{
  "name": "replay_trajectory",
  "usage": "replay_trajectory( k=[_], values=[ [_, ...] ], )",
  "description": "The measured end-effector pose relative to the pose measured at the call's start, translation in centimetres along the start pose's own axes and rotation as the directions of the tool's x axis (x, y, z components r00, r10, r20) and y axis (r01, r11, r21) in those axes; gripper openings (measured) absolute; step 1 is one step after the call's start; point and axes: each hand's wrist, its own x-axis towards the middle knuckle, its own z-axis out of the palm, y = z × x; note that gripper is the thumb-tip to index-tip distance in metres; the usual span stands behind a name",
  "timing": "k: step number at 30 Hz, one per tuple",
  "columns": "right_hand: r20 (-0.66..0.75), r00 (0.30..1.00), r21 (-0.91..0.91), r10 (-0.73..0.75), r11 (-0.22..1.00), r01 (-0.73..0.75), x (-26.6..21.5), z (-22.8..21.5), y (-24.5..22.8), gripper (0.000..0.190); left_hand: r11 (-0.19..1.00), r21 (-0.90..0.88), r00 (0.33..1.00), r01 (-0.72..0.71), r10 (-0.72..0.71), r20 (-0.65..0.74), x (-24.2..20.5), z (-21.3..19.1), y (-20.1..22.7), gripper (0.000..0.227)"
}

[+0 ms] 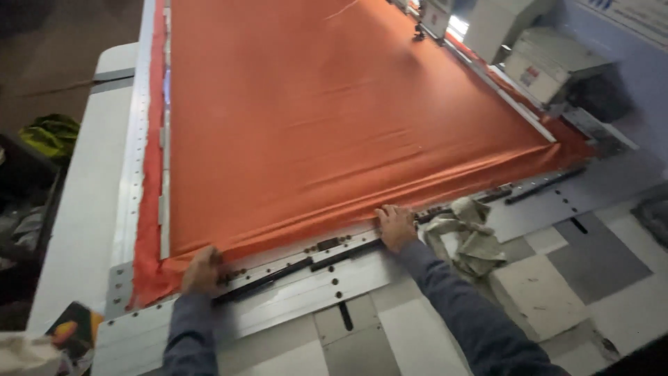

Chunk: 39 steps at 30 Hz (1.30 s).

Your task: Preparing an embroidery machine by smoothing the base fabric and securing a border strip along the edge.

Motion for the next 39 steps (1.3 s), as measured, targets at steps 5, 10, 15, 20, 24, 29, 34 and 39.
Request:
replay_trajectory(
  k=[5,10,15,20,24,29,34,39],
  values=[
    [0.166,0.985,0.158,0.039,0.985,-0.065,-1.7,-3.6,6.5,0.037,0.895,0.445,0.993,-0.011,-0.043,0.109,0.5,3.0,-0.9,0.031],
    [0.089,0.996,0.202,0.025,0.978,-0.042,-2.4,-2.8,12.5,0.028,0.893,0.43,0.991,0.129,-0.126,-0.034,0.8,6.8,8.3,0.042],
    [0.172,0.983,0.187,0.059,0.978,-0.091,-2.3,-1.0,21.1,0.036,0.914,0.398,0.984,-0.081,0.138,-0.117,3.5,15.7,17.8,0.04],
    [0.256,0.952,0.552,0.17,0.782,-0.288,-4.0,-3.9,28.7,0.035,0.878,0.479,0.993,-0.009,0.064,-0.1,6.3,26.6,22.9,0.055],
    [0.073,0.991,0.211,0.111,0.97,-0.124,-2.4,1.4,34.2,0.037,0.953,0.302,0.989,0.029,0.018,-0.149,5.8,26.3,28.4,0.05],
    [-0.103,0.975,0.236,0.197,0.957,-0.168,0.5,4.2,36.9,0.044,0.932,0.311,0.956,0.187,-0.101,-0.275,7.4,23.9,21.6,0.06],
    [-0.068,0.976,0.2,0.208,0.961,-0.191,2.2,6.0,38.2,0.036,0.89,0.363,0.927,0.278,-0.15,-0.343,6.2,20.8,15.2,0.077],
    [0.31,0.859,0.224,0.407,0.847,-0.482,2.1,4.6,38.8,0.066,0.805,0.284,0.795,0.52,-0.335,-0.506,4.2,19.8,17.8,0.102]
  ],
)
